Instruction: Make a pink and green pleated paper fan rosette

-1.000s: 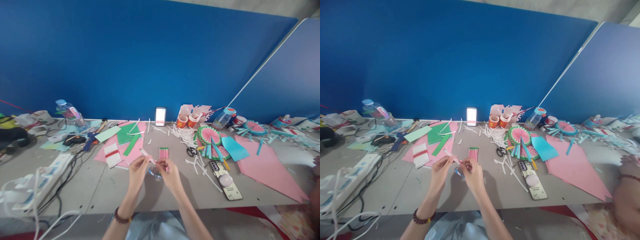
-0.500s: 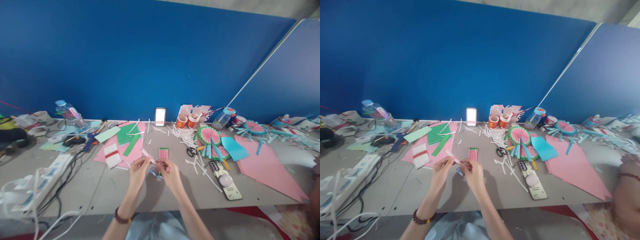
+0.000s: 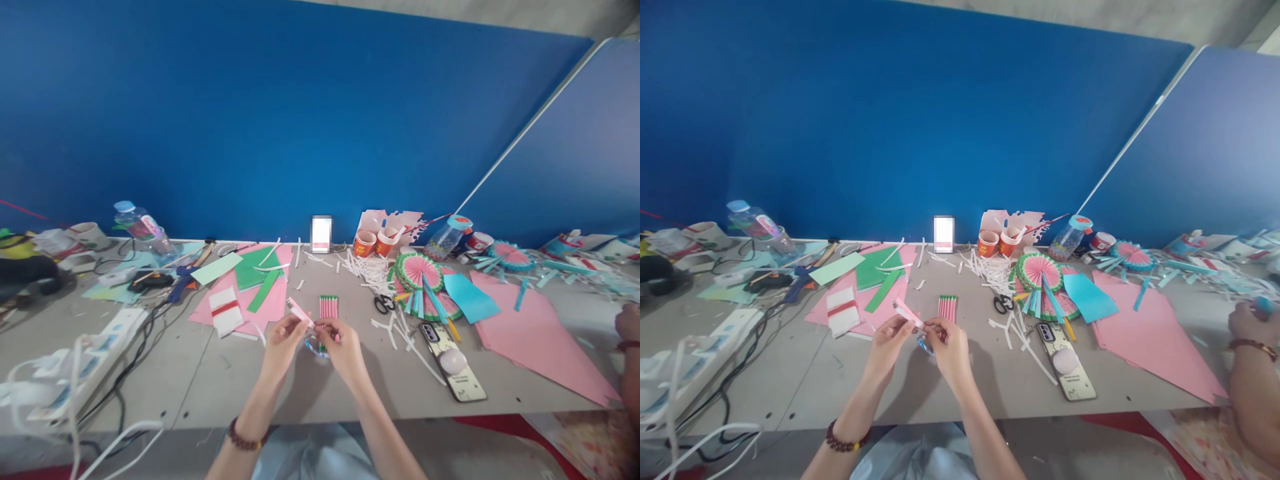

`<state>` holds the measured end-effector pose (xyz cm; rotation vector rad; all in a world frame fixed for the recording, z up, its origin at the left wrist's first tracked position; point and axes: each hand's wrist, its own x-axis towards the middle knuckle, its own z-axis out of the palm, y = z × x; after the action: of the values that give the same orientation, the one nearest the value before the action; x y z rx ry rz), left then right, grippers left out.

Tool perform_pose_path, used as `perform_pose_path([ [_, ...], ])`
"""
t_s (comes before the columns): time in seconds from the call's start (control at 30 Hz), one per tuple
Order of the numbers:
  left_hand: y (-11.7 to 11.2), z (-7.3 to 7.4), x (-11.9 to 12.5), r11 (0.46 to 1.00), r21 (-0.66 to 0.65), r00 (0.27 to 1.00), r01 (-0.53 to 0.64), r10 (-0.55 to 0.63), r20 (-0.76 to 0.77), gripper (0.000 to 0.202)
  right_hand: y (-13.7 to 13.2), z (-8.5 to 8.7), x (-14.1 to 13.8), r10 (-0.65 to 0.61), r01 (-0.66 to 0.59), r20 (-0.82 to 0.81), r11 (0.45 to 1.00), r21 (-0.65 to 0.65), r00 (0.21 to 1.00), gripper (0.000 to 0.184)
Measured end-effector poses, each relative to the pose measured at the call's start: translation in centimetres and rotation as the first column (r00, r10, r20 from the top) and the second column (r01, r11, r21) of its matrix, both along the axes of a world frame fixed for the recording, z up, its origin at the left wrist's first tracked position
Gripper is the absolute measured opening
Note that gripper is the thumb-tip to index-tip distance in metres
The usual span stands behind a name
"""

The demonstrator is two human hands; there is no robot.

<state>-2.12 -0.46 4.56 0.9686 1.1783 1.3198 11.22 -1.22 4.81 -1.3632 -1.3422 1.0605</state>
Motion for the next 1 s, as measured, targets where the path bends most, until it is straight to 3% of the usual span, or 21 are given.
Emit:
perform_pose_path([
  [0.13, -0.4, -0.5, 0.2, 0.997, 0.034, 0.996, 0.063, -0.061, -0.070, 0.041, 0.0, -0.4, 0.0, -0.005, 0.004, 0.023, 1.000, 0.030, 1.000, 0.016],
  [0.33, -0.5, -0.2, 0.0, 0.995, 0.084, 0.974, -0.053, 0.070, -0.216, 0.026, -0.2, -0.1, -0.3, -0.016, 0.016, 0.022, 1.000, 0.009, 1.000, 0.022],
  [0.57, 0.0, -0.1, -1.0, 0.989, 0.070, 0.966, -0.133, 0.145, -0.213, 0.029, -0.4, -0.2, -0.2, 0.005, -0.009, 0.068, 0.998, 0.065, 0.998, 0.015],
  [1.0, 0.6, 1.5, -1.1, 0.983, 0.030, 0.971, -0.180, 0.183, -0.155, 0.030, -0.1, -1.1, 0.0, -0.022, 0.022, -0.006, 1.000, 0.006, 1.000, 0.022],
])
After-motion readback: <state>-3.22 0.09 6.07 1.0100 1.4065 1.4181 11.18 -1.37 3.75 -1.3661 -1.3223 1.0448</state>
